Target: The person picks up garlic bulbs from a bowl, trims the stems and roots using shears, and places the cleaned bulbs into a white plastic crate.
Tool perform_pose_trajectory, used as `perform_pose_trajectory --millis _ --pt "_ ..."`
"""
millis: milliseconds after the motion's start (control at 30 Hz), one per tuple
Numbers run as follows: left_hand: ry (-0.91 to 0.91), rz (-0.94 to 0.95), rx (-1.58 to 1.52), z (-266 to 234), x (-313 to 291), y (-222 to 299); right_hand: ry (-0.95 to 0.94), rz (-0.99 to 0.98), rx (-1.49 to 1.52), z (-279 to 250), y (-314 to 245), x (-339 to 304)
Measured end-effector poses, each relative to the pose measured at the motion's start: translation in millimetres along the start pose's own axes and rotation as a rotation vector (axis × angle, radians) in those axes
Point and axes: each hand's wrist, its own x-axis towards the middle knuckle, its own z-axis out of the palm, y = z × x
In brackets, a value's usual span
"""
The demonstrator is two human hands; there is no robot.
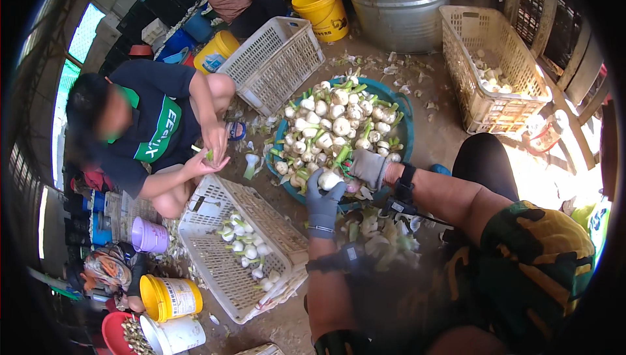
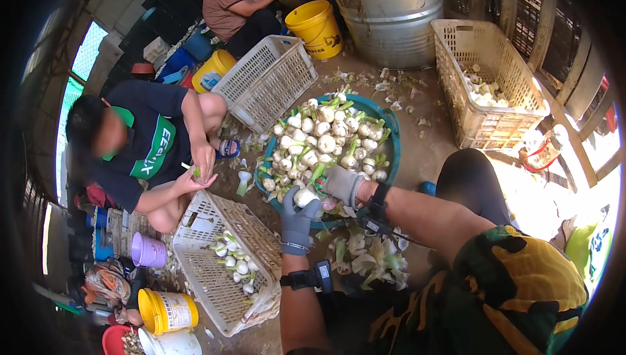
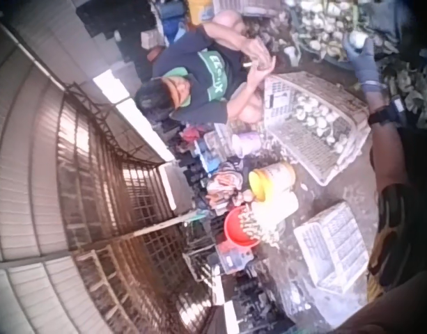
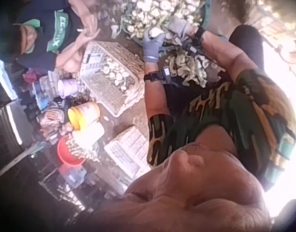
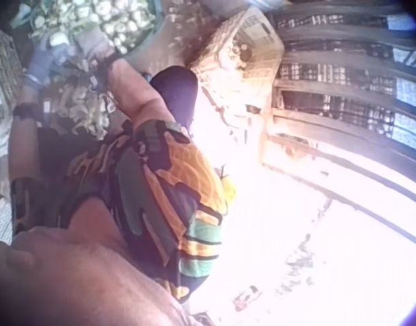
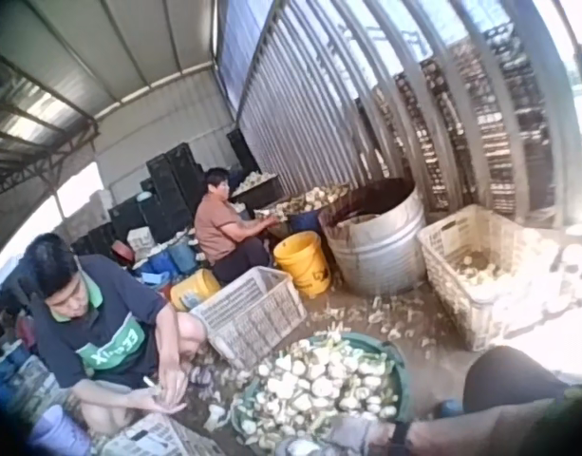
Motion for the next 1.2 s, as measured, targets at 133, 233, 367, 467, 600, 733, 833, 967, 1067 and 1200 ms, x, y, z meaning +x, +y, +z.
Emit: perform_pose_trajectory --millis 133,233,367,467,600,733,833,967,1067,1200 --pt "-0.008 -0.3 -0.35 -9.4 -8.2 29.4 -0.125 -0.196 -0.695 -0.4 0.1 -5.6" --pt "-0.104 -0.517 -0.684 -14.2 -14.9 30.3 0.185 0.172 -0.139 2.5 -24.3 -17.4" --pt "-0.082 -0.245 -0.291 -8.7 -25.8 29.5 -0.042 -0.22 -0.651 1.8 -3.6 -17.4" --pt "0.155 -0.09 -0.004 -16.6 -19.0 26.3 -0.081 -0.132 -0.746 -0.1 -22.0 -25.7" --pt "0.154 0.112 0.292 -23.0 -16.8 14.6 -0.005 -0.293 -0.815 19.6 -18.2 -34.6" --pt "-0.031 -0.08 -0.046 -16.9 -23.0 29.0 0.03 -0.349 -0.613 24.5 -10.0 -29.0" --pt "-0.034 -0.17 -0.392 -20.2 -28.3 25.9 -0.094 -0.141 -0.86 11.0 -10.4 -17.6" --pt "-0.059 -0.069 -0.433 -11.3 -26.9 45.1 -0.053 -0.078 -0.464 51.3 35.3 -53.2" --pt "-0.037 0.026 -0.284 -22.2 -23.3 34.6 -0.36 0.148 -0.418 67.2 -2.4 -76.2" --pt "0.071 0.13 -0.19 -29.9 -23.7 35.2 -0.54 0.107 -0.378 56.1 -25.9 -75.9"
